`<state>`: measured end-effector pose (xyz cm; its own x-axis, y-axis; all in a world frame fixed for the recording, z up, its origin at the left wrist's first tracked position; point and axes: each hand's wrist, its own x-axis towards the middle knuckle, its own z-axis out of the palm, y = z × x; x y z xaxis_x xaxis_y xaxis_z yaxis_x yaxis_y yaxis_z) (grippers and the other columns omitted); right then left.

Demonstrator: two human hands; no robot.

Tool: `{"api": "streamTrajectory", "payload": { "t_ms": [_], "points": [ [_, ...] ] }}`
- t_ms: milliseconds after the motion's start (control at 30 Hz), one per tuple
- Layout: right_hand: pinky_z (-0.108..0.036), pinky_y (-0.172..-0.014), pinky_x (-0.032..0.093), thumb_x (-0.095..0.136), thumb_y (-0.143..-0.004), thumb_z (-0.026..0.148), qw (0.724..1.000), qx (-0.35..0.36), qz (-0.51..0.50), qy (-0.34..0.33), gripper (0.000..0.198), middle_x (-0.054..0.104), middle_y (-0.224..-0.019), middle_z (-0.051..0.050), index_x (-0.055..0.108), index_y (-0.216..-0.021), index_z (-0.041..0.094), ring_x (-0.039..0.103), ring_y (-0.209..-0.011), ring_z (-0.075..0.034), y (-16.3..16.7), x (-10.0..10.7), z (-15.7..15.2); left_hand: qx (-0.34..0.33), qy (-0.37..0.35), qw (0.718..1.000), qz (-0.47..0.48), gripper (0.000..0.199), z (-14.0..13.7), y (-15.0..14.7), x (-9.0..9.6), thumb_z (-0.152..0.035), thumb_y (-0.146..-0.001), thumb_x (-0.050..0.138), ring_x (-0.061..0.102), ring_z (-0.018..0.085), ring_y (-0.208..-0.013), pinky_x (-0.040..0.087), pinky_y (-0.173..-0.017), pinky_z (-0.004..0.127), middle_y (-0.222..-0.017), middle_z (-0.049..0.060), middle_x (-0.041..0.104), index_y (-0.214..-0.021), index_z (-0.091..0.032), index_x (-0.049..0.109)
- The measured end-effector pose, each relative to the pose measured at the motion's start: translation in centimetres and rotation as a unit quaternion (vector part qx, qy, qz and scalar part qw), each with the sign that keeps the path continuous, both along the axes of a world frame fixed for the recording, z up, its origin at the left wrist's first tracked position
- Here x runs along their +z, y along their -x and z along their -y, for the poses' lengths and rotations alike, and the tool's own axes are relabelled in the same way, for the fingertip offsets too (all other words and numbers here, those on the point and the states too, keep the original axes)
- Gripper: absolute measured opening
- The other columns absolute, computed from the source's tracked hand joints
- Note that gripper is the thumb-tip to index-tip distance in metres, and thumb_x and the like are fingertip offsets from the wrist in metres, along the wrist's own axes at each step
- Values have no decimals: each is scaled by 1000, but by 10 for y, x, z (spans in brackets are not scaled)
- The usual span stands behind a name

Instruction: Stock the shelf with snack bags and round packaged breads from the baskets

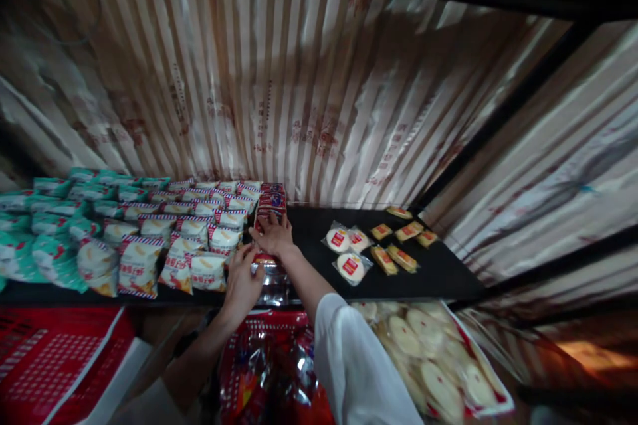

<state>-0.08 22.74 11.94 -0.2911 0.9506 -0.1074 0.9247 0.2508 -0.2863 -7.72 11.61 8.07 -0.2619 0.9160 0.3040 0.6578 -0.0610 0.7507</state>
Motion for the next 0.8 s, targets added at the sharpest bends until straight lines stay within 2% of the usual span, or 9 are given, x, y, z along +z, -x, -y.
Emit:
{"api": "streamTrajectory", "payload": {
  "t_ms": [100, 200, 367, 500, 633, 800],
  "points": [
    [-52, -106, 16, 33, -84, 66, 1000, -13, -11, 4, 63, 27, -151, -5, 39, -138, 33, 12, -139, -37, -1, -2, -2, -2, -2, 1000, 17, 42, 1, 0, 0, -14, -76, 47, 46, 27, -117, 36, -104, 42, -124, 12, 52, -116, -16, 60],
    [-51, -107, 17, 36, -85, 62, 999, -23, -32, -12, 59, 31, -149, -4, 42, -136, 33, 13, -139, -33, -1, -4, -4, -4, 2, 1000, 23, 43, 2, -1, 1, -15, -77, 47, 45, 26, -119, 35, -105, 41, -125, 13, 52, -119, -15, 58],
    [-52, -109, 14, 41, -88, 52, 992, -33, -87, -85, 43, 45, -139, -3, 58, -121, 31, 23, -136, -27, -4, -4, -5, -12, 16, 1000, 0, 44, 4, -1, 2, -16, -80, 46, 43, 26, -123, 34, -107, 40, -131, 14, 50, -123, -12, 55],
    [-42, -109, 23, 45, -89, 42, 979, -15, -139, -148, 34, 54, -129, -5, 64, -112, 26, 36, -130, -22, -15, -4, -1, -14, 30, 999, -18, 46, 7, 0, 0, -18, -80, 46, 41, 27, -126, 32, -108, 41, -134, 15, 48, -125, -11, 54],
    [-37, -111, 25, 43, -90, 37, 968, 9, -178, -176, 34, 60, -122, -8, 65, -110, 20, 48, -121, -19, -32, -4, 5, 0, 31, 999, -24, 46, 13, 0, -2, -20, -81, 46, 41, 27, -127, 34, -107, 42, -138, 13, 46, -127, -15, 52],
    [-35, -105, 35, 44, -89, 33, 952, -40, -241, -182, 35, 61, -119, -13, 66, -108, 14, 48, -122, -22, -54, -4, 24, 8, 33, 999, -20, 48, 16, 0, -2, -24, -82, 48, 41, 29, -127, 36, -105, 44, -137, 14, 46, -129, -16, 50]
  ]
}}
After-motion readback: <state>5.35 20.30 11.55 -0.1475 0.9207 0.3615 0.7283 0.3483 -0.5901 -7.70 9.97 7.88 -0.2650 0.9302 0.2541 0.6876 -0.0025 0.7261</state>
